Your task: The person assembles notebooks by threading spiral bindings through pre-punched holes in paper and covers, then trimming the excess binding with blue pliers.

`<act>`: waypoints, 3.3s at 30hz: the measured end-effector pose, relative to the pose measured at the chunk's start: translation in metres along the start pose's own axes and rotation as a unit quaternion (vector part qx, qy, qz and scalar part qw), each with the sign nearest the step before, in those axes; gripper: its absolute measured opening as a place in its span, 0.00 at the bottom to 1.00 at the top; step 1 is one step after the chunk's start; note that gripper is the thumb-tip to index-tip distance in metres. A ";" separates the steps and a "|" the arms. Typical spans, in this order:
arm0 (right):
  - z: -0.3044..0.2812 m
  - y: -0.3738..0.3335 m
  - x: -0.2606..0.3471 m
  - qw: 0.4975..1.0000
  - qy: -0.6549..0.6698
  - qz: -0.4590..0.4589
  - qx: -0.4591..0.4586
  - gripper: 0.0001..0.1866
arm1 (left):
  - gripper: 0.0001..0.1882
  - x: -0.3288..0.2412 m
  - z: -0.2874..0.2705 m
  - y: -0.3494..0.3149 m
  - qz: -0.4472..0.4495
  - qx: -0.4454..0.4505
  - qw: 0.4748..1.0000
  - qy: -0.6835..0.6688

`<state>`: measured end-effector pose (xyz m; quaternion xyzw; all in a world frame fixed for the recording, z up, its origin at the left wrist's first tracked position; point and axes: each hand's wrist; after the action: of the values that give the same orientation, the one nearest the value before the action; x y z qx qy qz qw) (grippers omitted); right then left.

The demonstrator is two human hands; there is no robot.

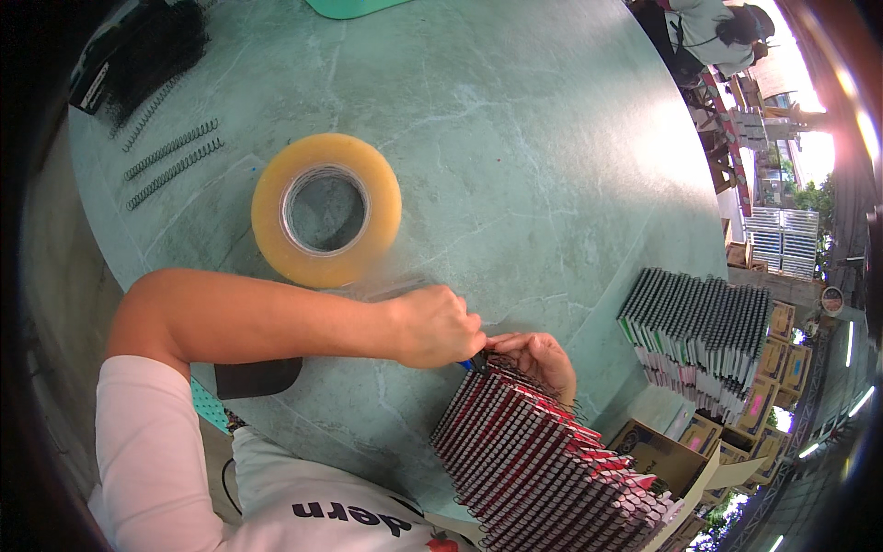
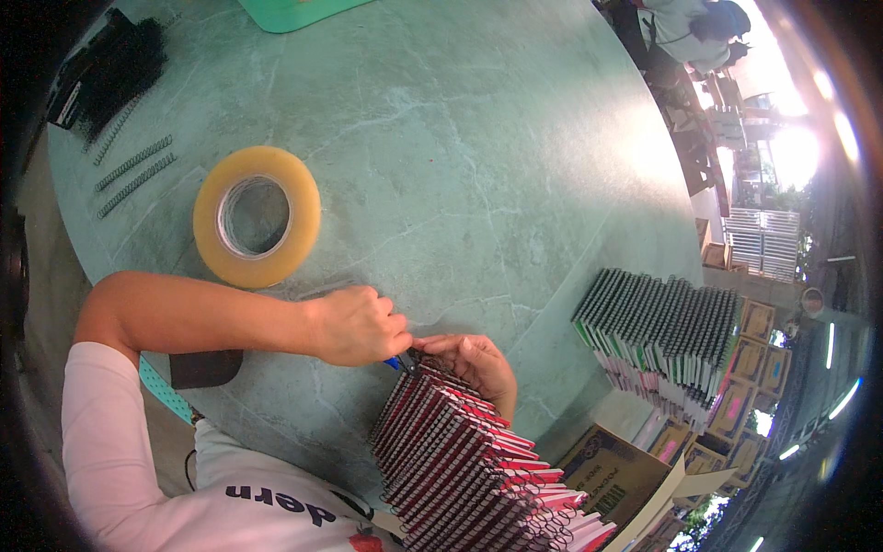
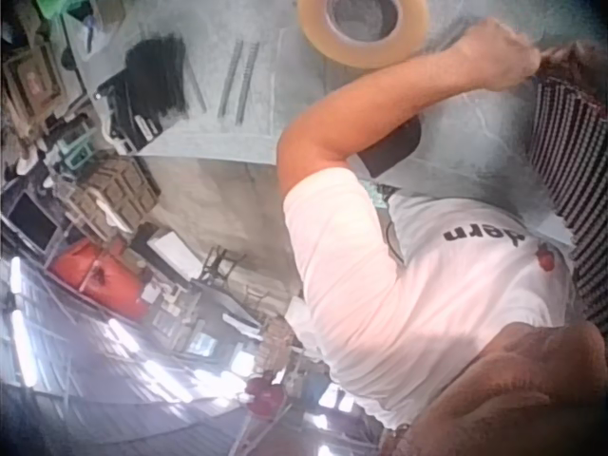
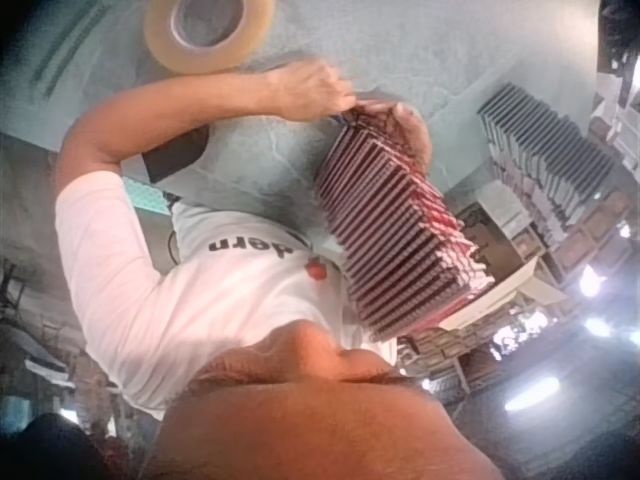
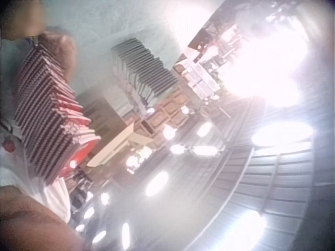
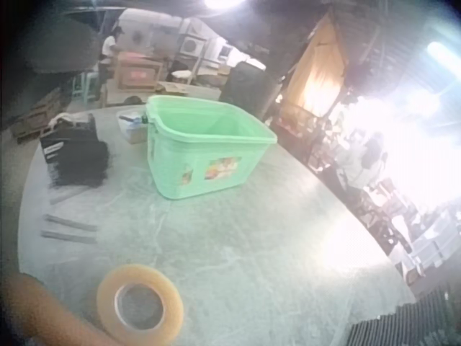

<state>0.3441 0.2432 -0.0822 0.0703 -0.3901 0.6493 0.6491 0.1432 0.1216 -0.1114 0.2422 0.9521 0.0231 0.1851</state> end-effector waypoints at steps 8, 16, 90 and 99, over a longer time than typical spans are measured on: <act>-0.013 -0.003 0.002 0.999 0.026 0.026 0.009 0.20 | 0.08 0.005 -0.027 -0.001 0.006 -0.039 0.998 0.051; -0.007 -0.002 0.000 1.000 0.009 0.015 0.007 0.21 | 0.05 0.001 -0.017 0.005 0.019 -0.020 0.999 0.035; -0.018 -0.003 0.002 0.996 -0.061 0.058 0.026 0.14 | 0.05 0.004 -0.020 0.013 0.066 -0.041 0.996 0.045; -0.016 -0.003 0.005 0.996 -0.023 0.082 0.033 0.16 | 0.06 0.008 -0.026 0.019 0.085 -0.046 0.993 0.065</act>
<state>0.3522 0.2564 -0.0884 0.0743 -0.3879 0.7107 0.5821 0.1358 0.1428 -0.0871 0.3112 0.9361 0.0984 0.1315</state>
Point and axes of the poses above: each hand's wrist, its own y-axis towards the middle knuckle, its own z-axis out of the palm, x = y × z, and after that the axes turned 7 degrees about x, right-handed
